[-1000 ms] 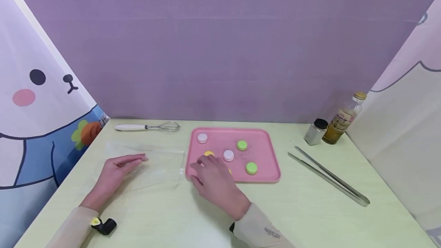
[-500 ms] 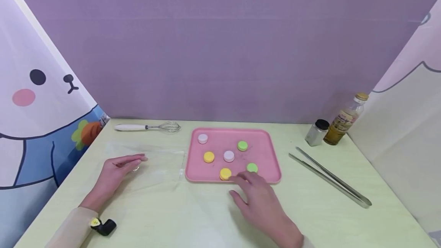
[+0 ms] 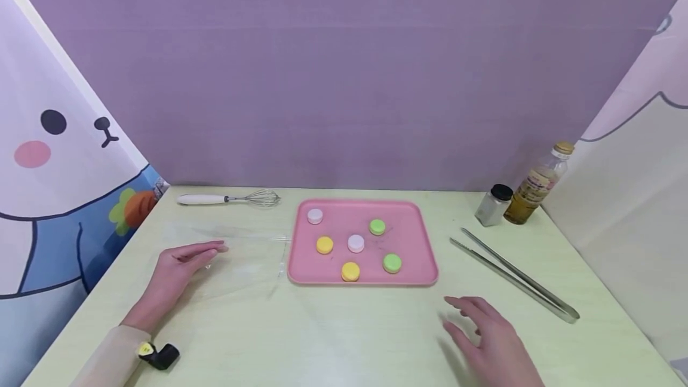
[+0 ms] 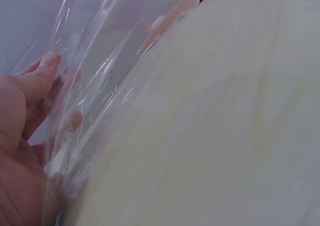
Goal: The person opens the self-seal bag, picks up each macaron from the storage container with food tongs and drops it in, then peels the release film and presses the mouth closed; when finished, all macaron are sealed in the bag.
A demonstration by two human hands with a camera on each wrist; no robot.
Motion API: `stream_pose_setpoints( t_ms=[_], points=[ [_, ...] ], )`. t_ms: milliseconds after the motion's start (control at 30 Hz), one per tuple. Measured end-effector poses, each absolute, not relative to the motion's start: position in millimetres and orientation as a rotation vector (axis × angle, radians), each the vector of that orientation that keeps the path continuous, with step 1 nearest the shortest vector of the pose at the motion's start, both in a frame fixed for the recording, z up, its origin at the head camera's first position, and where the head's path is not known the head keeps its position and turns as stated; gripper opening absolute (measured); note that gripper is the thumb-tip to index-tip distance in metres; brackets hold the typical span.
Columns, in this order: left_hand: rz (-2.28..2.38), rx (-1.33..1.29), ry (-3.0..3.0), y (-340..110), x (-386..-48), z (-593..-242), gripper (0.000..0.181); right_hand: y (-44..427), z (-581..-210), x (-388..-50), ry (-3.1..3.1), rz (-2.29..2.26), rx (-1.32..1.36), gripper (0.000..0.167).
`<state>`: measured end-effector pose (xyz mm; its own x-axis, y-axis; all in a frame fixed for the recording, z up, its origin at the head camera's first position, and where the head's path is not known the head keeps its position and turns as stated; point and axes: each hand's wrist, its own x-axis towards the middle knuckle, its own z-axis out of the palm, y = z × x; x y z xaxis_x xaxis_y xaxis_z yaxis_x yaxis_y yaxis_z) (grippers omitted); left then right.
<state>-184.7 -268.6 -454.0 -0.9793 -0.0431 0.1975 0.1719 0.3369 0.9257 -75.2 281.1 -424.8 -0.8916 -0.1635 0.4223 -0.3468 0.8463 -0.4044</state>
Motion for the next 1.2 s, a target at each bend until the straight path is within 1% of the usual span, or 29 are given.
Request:
stream_pose_setpoints(
  t_ms=[233,500,767,933,1000,1100,1200],
  points=[
    [-1.715,-0.121,-2.395,-269,-183,-452,0.027,313,-438,-62,-2.755,0.812,0.179,0.043],
    [-1.730,-0.109,-2.391,-269,-182,-452,0.027,347,-452,-53,-2.810,0.840,0.047,0.052],
    [-1.741,-0.132,-2.377,-270,-183,-452,0.026,387,-458,-57,-2.921,0.938,-0.139,0.060],
    [-1.745,-0.139,-2.378,-270,-183,-453,0.028,410,-455,-63,-3.058,0.915,-0.293,0.069],
    [-1.740,-0.142,-2.379,-271,-183,-455,0.029,419,-454,-66,-3.110,0.893,-0.383,0.074],
    [-1.733,-0.151,-2.377,-273,-183,-457,0.029,429,-455,-68,-3.104,0.902,-0.492,0.081],
    [-1.730,-0.179,-2.371,-272,-184,-458,0.028,440,-457,-66,-3.048,0.941,-0.527,0.082]
  ],
)
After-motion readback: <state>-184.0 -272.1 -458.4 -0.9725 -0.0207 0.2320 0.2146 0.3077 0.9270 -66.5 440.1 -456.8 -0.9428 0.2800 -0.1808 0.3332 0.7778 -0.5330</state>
